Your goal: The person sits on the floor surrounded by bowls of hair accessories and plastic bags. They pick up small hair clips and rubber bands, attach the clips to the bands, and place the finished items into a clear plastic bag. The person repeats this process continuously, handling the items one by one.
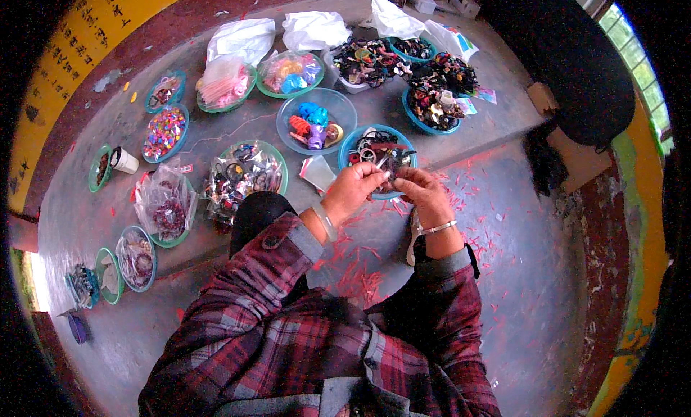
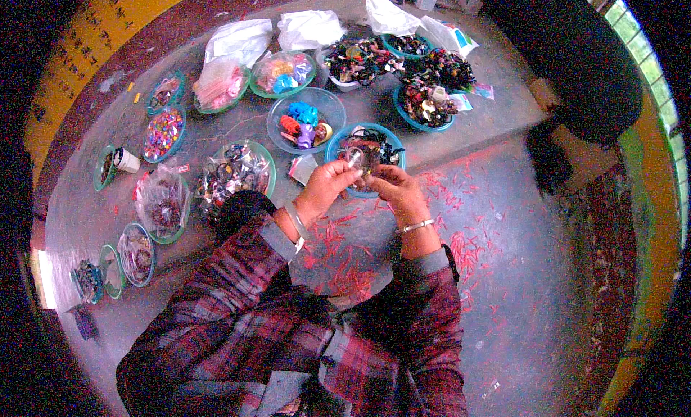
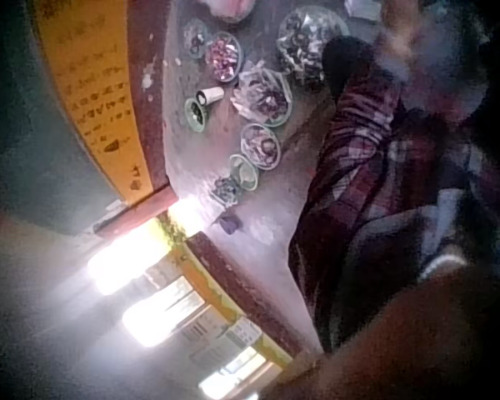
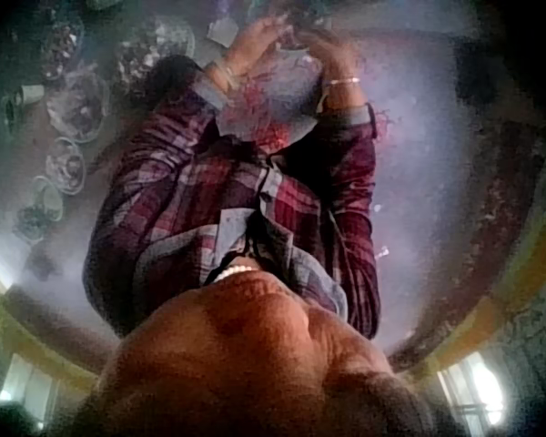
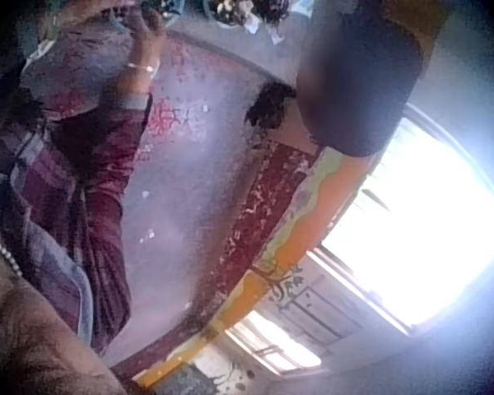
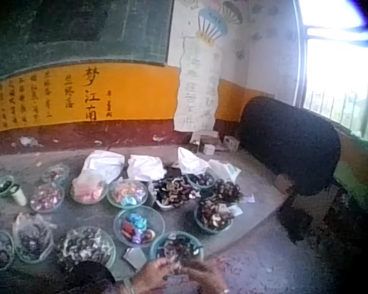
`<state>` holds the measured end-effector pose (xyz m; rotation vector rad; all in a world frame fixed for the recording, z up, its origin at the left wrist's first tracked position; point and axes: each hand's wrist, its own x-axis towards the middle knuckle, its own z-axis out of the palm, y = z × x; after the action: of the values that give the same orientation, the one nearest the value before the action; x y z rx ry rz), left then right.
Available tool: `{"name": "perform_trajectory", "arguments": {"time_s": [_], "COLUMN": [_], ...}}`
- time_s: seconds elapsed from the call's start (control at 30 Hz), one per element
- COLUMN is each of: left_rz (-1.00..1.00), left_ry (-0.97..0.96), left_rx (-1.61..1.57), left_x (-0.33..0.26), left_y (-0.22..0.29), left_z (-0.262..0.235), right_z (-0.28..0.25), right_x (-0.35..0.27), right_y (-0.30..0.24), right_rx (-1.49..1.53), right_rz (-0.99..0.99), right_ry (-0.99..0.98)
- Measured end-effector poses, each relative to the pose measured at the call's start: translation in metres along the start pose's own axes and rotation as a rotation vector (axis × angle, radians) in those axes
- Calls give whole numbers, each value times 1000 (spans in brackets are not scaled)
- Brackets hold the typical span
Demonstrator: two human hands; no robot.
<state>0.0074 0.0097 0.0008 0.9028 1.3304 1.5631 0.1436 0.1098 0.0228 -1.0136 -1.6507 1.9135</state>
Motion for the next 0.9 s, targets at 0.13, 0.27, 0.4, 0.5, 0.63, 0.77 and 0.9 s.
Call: {"name": "perform_trajectory", "arguments": {"time_s": [0.13,0.27,0.4,0.5,0.63,0.77,0.9], "left_rz": [18,-70,-155,-153,-199,-169,-181], "left_ry": [7,14,-120,-100,-46,-65,-41], "left_rx": [23,-33,-91,-66,-100,-107,-32], "left_x": [5,0,-1,0,0,-1,-3], "left_y": [-16,3,-2,-9,-2,-3,2], "left_z": [-5,3,-1,-1,1,0,1], "right_z": [0,-3,1,2,5,6,5], "right_x": [1,5,5,4,2,2,0], "right_y": [10,16,18,17,14,13,11], "right_rx": [51,90,184,130,189,221,206], "right_rz": [65,49,1,-15,-3,-7,10], "right_ry": [-107,-37,9,29,71,91,106]}}
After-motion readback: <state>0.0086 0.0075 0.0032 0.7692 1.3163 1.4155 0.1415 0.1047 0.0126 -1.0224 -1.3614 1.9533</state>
